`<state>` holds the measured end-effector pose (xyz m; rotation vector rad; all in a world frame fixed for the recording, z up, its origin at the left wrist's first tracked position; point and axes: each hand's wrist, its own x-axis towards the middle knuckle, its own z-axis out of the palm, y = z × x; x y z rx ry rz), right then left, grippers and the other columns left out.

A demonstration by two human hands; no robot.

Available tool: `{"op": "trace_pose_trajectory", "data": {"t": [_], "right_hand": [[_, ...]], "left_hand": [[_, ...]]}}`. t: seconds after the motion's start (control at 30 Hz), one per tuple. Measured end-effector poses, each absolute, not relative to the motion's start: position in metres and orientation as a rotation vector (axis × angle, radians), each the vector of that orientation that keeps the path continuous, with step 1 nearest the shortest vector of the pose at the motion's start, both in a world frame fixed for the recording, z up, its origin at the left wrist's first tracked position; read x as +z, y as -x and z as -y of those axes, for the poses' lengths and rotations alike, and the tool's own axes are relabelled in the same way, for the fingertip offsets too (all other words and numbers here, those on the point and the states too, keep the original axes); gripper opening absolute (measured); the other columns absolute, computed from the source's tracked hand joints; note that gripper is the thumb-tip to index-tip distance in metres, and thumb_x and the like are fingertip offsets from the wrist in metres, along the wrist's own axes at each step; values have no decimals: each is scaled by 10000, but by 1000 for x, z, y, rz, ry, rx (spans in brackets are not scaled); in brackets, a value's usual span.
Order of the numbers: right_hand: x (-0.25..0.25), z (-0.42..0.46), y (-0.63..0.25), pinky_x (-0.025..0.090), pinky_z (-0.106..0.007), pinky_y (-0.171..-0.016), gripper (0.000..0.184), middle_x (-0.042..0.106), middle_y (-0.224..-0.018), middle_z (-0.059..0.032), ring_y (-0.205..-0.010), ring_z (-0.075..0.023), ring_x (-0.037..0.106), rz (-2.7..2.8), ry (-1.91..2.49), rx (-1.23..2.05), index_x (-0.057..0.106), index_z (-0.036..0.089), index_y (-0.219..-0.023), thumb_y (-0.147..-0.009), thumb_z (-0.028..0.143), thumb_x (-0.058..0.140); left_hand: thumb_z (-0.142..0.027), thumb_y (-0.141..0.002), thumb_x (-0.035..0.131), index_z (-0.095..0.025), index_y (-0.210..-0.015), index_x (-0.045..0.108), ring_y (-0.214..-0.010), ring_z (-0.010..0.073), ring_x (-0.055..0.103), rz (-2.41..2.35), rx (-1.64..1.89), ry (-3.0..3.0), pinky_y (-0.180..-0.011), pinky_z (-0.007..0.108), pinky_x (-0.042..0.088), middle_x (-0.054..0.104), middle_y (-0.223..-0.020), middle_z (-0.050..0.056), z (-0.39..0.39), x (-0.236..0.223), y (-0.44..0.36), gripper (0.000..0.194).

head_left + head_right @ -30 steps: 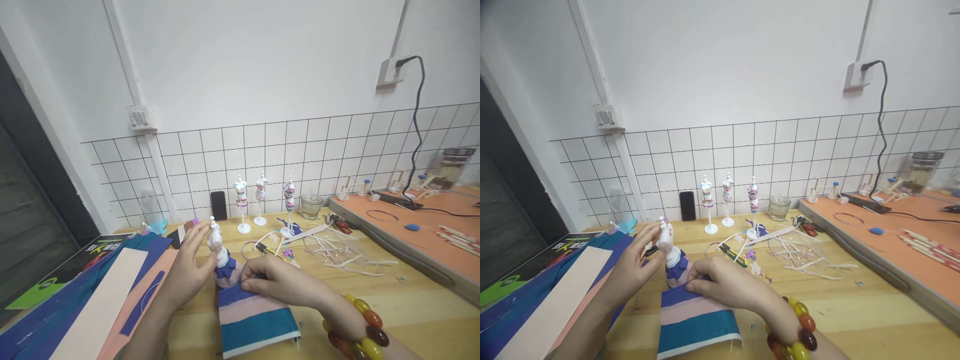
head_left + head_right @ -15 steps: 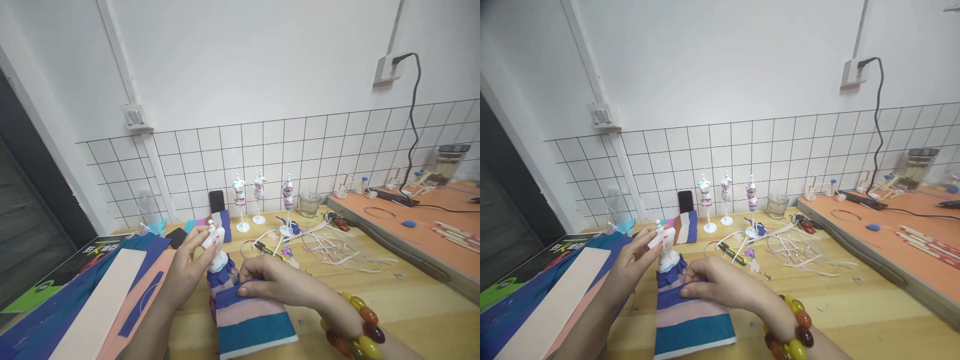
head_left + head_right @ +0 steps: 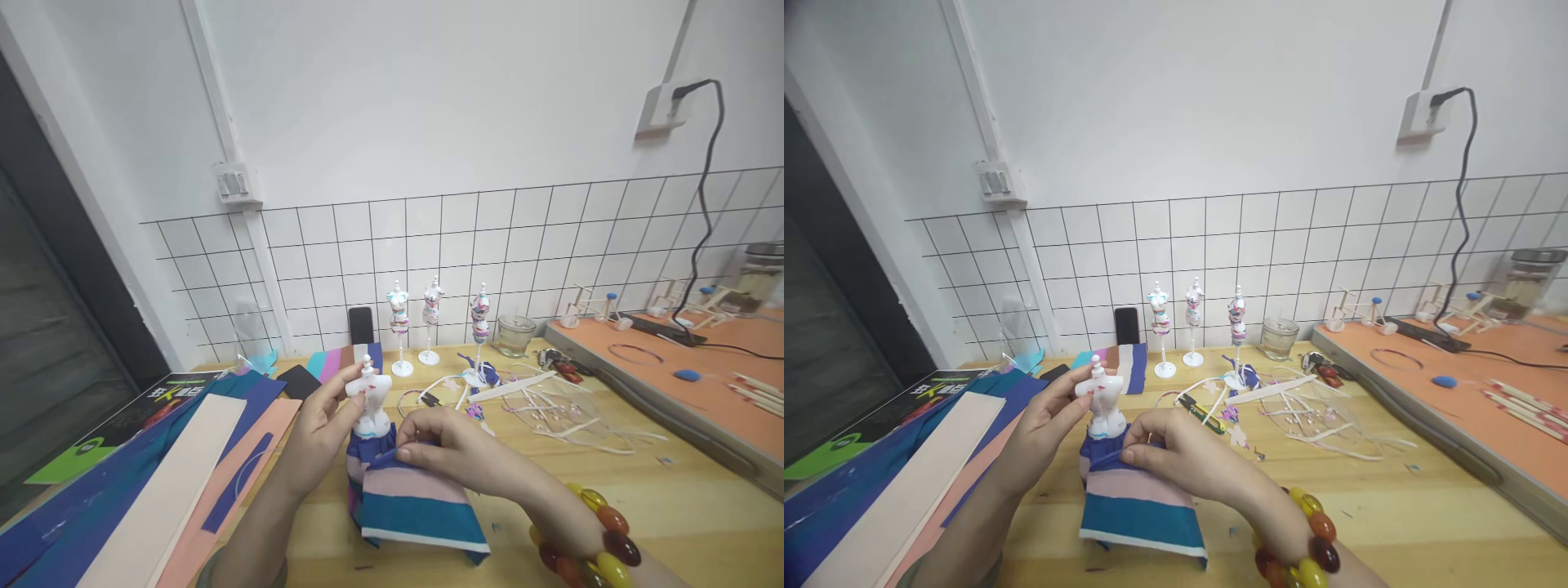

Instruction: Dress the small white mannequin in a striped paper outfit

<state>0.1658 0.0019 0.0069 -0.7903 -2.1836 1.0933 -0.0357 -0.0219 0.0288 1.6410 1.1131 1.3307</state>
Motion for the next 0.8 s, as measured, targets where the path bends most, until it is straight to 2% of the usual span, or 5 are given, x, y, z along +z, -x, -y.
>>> {"op": "trace_pose_trajectory", "data": {"t": [0.2,0.4,0.53,0.7,0.8], "right_hand": [[5,-2,-163,384,-217,-579,247,550,-672,27,-622,-108,488,2124,795,1157,606,164,-749,-838,394,610],[6,-1,-163,428,-235,-673,196,647,-769,-3,-716,-129,561,2138,749,1160,666,166,-823,-876,322,559],[6,-2,-163,429,-231,-662,169,641,-764,-5,-710,-127,555,2119,732,1166,656,163,-802,-857,308,588],[0,-6,-160,389,-231,-583,195,597,-706,4,-638,-117,505,2017,807,1193,637,166,-770,-830,351,620],[-2,-7,-159,377,-234,-586,195,587,-705,6,-651,-120,494,1965,842,1172,637,169,-782,-820,360,632]], "left_hand": [[-327,-876,524,-193,-1187,579,-1173,220,531,-1106,1290,-1702,-944,299,442,615,-1254,57,23,31,39,343],[-338,-877,524,-197,-1202,568,-1198,227,511,-1109,1266,-1705,-968,301,422,598,-1276,55,23,30,39,357],[-342,-890,502,-197,-1209,566,-1172,248,531,-1073,1220,-1743,-953,341,437,590,-1283,69,24,32,38,357],[-351,-882,504,-208,-1220,546,-1295,304,401,-1206,1181,-1830,-1026,417,380,511,-1365,84,25,31,40,369],[-327,-876,511,-243,-1238,499,-1272,295,426,-1248,1117,-1921,-1037,438,366,514,-1348,78,26,29,41,372]]}}
